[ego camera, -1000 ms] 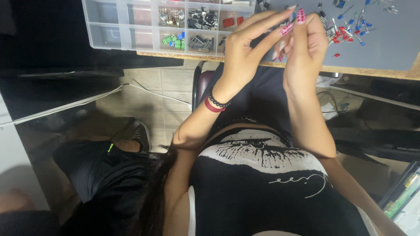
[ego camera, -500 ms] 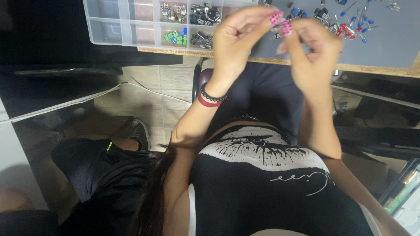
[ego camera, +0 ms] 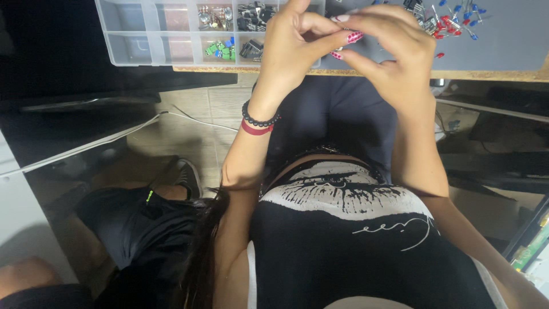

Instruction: The person sits on the floor and sorts small electronic components from a compartmentalized plastic box onto a gray mat. They pick up individual items, examine them, and place them into different sections of the box or on the mat.

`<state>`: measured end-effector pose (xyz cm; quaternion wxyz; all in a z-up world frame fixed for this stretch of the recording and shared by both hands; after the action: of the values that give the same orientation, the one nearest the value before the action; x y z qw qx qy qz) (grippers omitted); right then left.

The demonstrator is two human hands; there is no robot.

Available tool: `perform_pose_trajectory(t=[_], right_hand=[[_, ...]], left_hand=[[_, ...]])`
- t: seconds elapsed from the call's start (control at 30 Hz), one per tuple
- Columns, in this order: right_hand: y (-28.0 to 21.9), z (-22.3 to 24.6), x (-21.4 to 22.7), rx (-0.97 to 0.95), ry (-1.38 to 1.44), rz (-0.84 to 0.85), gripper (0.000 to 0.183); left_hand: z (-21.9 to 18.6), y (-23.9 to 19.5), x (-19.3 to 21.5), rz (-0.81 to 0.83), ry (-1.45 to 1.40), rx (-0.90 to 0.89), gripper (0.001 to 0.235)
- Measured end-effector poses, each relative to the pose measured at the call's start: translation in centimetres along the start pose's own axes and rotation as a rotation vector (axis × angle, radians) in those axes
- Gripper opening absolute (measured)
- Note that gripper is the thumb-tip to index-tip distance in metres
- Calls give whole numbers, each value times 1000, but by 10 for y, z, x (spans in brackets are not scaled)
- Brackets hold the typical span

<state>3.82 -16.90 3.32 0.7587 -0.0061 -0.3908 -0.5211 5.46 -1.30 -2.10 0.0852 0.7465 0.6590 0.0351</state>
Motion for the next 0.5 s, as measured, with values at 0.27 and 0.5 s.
perform_pose_trajectory(t=[0.27, 0.5], right_hand=[[1, 1, -3, 13, -42, -74, 25], [-3, -5, 4, -5, 56, -175, 29]], left_hand=[[-6, 1, 1, -41, 90, -37, 19], [1, -8, 4, 208, -410, 68, 25]])
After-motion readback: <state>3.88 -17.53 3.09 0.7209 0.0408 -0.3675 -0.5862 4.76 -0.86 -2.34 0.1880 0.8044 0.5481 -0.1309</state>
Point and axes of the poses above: each hand's wrist, its own y-axis towards the middle knuckle, its own x-axis out of the back of the hand, z = x × y, the point moved 5 cm from there along y, towards the middle knuckle, and after that the axes turned 8 degrees about -x, right-handed, at the moved point
